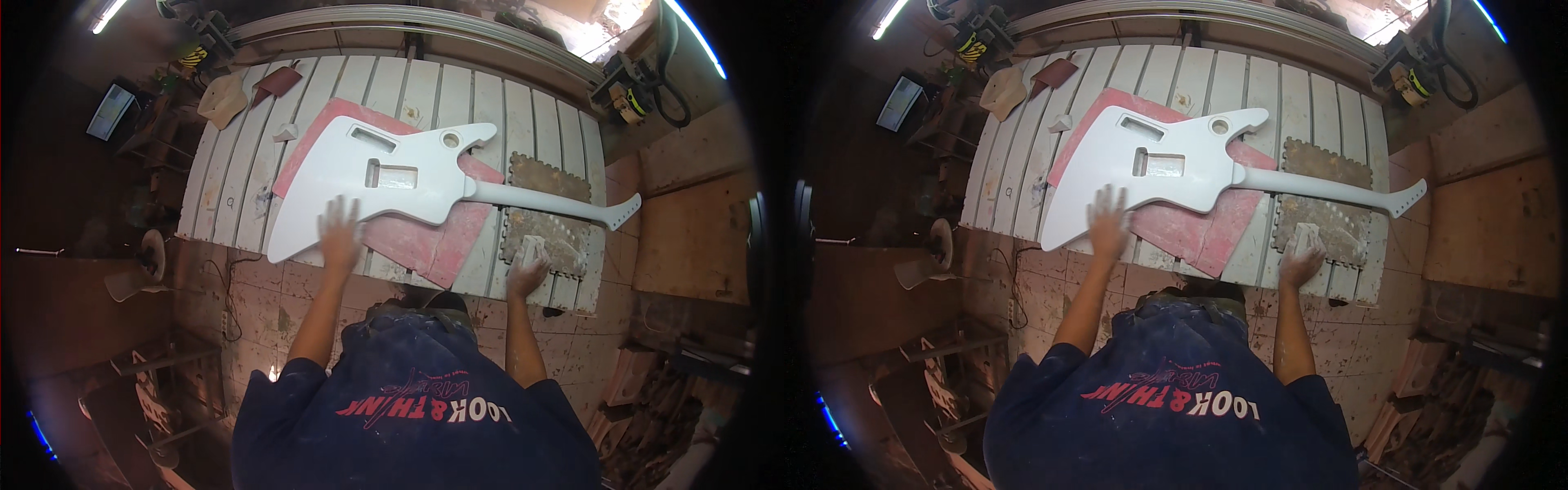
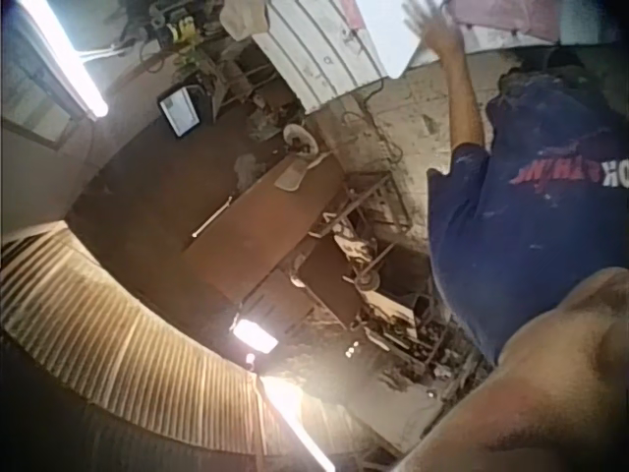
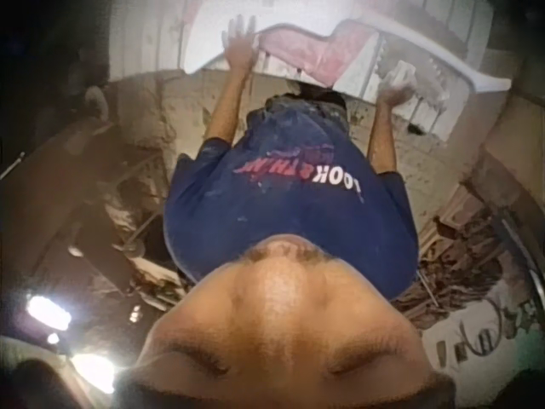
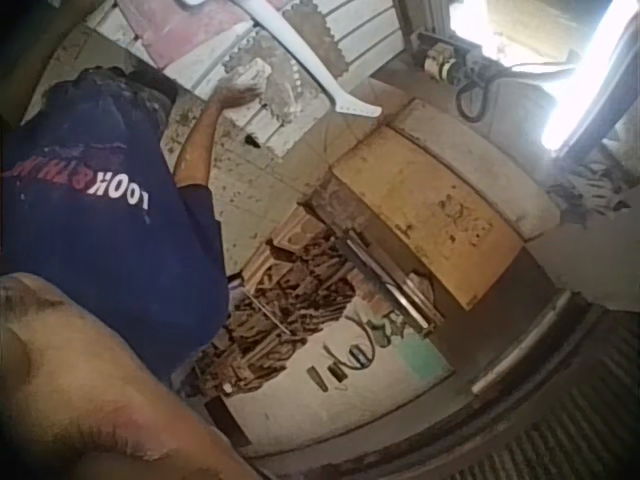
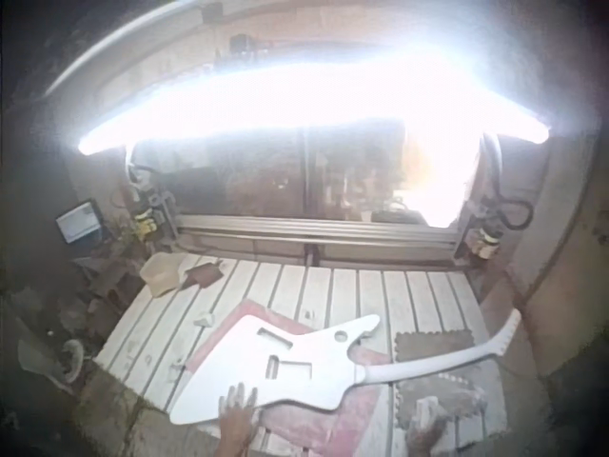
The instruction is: The person sands the surfaces and edges of a white electric guitar body and neck using a piece of sandpaper.
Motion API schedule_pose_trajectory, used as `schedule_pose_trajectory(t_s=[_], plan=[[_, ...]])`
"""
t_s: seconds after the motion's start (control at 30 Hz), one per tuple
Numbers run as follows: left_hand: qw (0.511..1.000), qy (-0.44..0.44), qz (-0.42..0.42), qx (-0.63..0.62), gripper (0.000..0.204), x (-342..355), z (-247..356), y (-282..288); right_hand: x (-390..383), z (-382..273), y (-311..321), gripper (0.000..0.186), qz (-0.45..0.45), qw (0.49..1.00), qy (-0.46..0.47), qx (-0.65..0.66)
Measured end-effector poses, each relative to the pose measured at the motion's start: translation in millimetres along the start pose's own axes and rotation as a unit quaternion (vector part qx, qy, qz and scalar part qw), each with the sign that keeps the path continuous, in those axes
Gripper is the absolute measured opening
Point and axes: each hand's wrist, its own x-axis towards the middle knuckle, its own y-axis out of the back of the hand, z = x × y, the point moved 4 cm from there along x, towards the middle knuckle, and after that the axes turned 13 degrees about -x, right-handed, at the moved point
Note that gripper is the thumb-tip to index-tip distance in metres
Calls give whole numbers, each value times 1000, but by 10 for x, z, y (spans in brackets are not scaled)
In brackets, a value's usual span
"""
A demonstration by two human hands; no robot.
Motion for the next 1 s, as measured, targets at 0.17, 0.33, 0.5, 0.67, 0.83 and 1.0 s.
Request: schedule_pose_trajectory(t_s=[0.17, 0.33, 0.5, 0.67, 0.83, 1.0], plan=[[990, 139, 2, 40, 73, -485, -789, 370, 4, 78, 23, 52, -15, 1000, 8, 17], [924, 366, 24, -110, 68, -1098, -1391, 482, 194, 121, 164, 51, -103, 991, 43, 71], [912, 353, 45, -206, 66, -1668, -1760, 338, 390, 355, 189, 56, -121, 990, -23, 74], [857, 413, 13, -309, 72, -1774, -1980, 70, 514, 544, 238, 65, -246, 966, -62, -56], [646, 459, 211, -572, 87, -1386, -1851, 94, 1079, 794, -191, 62, -252, 946, -193, 70], [621, 483, 211, -581, 87, -1053, -1980, 253, 1323, 476, -1049, 83, -340, 687, -462, 446]])
